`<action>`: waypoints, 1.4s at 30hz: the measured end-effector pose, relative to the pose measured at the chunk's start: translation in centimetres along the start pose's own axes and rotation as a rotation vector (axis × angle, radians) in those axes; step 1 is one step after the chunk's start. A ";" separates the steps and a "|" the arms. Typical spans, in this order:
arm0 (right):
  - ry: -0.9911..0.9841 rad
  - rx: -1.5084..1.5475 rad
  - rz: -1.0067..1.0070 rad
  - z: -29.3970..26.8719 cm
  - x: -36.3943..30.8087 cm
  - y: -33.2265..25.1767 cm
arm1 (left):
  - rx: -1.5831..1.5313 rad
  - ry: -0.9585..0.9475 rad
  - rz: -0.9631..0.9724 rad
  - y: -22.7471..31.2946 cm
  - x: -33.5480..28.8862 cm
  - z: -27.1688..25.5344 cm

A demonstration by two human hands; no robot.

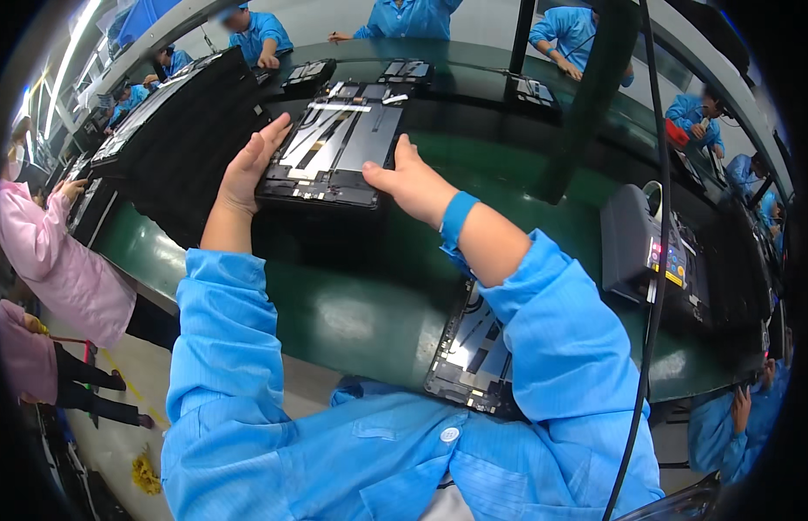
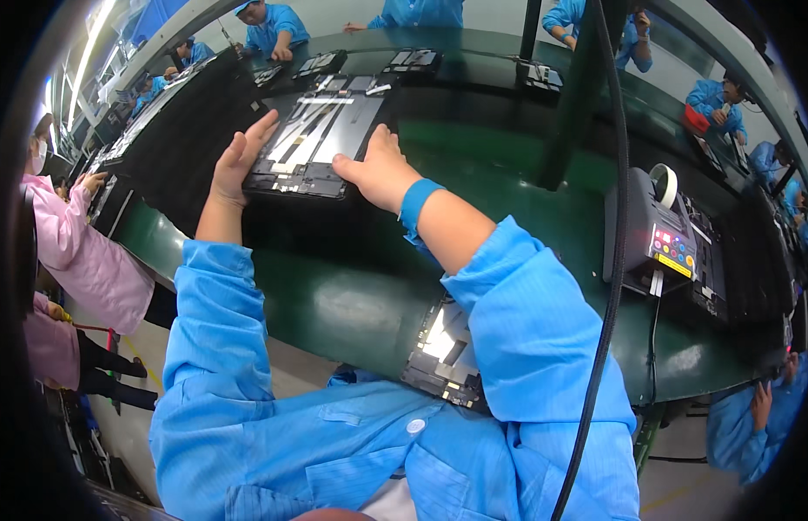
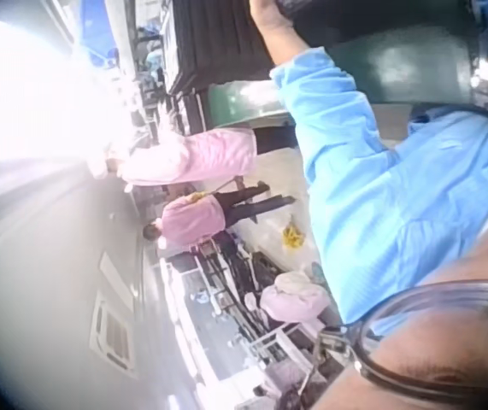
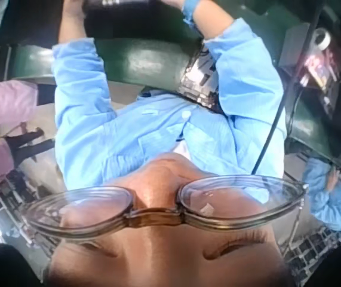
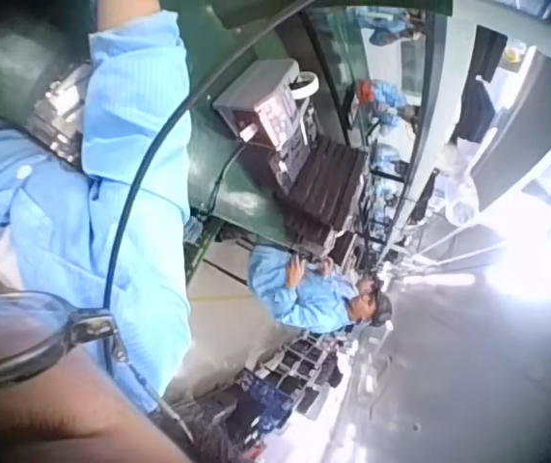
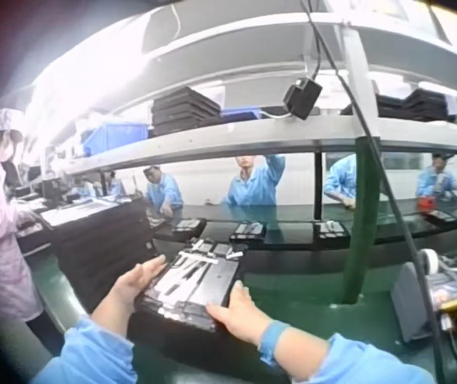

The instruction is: The person repeatedly applies small white adhesive strips to the internal components of a rectangular electronic device. They peel backing from the strips, position them precisely on specific areas, and then place the device into a stack. The process is repeated for multiple units throughout the clip.

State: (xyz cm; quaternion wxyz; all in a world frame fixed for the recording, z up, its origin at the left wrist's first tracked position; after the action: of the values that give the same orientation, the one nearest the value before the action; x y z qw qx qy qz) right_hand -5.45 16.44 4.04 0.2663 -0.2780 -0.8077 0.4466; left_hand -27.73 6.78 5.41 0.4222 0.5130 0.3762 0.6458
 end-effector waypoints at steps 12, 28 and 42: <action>-0.168 0.270 -0.056 1.9 2.0 3.3 | -0.034 0.042 0.001 -1.8 -1.5 -0.8; -0.119 0.443 0.049 2.8 1.5 2.8 | -0.199 0.139 -0.052 -2.7 -1.5 -1.7; -0.011 0.616 0.215 4.0 0.4 3.6 | -0.338 0.254 -0.209 -6.1 -1.8 -2.9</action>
State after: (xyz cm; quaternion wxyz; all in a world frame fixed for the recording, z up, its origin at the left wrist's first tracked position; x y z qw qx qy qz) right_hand -7.74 16.01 -0.84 0.2847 -0.2657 -0.6020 0.6972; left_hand -29.37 7.12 -1.41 0.5156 0.3080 0.3641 0.7119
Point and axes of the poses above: each hand's wrist, its own x-axis towards the middle knuckle, its own z-axis out of the palm, y = z × x, the point moved 4 cm from there along x, towards the middle knuckle, and after that the axes turned 2 degrees about -x, right-handed, at the moved point
